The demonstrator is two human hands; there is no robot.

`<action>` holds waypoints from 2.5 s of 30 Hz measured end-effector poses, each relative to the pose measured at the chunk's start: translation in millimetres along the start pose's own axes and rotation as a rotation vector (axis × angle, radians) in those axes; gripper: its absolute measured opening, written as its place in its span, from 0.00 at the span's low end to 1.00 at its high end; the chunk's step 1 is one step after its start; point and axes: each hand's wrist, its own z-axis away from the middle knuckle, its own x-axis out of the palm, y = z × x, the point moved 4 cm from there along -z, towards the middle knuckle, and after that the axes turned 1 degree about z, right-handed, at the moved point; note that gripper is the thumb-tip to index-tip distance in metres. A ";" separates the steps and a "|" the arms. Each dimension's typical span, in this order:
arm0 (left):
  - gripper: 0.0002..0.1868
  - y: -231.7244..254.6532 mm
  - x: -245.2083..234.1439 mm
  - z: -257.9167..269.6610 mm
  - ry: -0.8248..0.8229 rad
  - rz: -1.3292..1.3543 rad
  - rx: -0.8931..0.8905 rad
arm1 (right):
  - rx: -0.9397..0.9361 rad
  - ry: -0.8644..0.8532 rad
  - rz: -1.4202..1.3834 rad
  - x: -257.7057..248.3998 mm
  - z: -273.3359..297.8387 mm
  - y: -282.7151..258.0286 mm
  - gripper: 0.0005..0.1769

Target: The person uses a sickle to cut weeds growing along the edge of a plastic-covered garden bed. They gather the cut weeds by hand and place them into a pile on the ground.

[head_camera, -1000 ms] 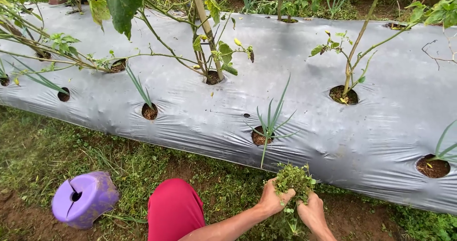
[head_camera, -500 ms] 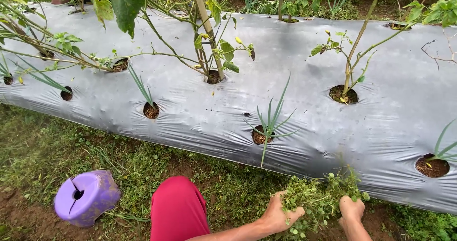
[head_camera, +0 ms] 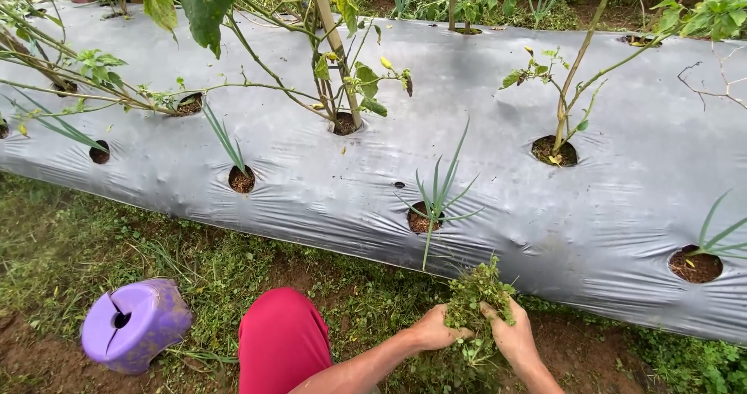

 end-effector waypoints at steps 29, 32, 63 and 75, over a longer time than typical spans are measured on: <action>0.51 -39.8 41.8 -92.3 0.017 -0.270 0.283 | 0.308 0.151 -0.144 -2.2 -6.0 9.6 0.51; 0.54 -51.8 43.5 -111.7 0.060 -0.318 0.364 | 0.258 0.186 -0.234 12.1 -53.9 54.9 0.25; 0.56 -28.7 6.8 -49.9 0.250 0.032 0.129 | 0.496 0.152 -0.325 -0.3 -6.3 -3.0 0.59; 0.50 -47.6 14.6 -58.6 0.195 0.103 0.050 | 0.446 0.219 -0.339 9.9 -1.5 -12.8 0.39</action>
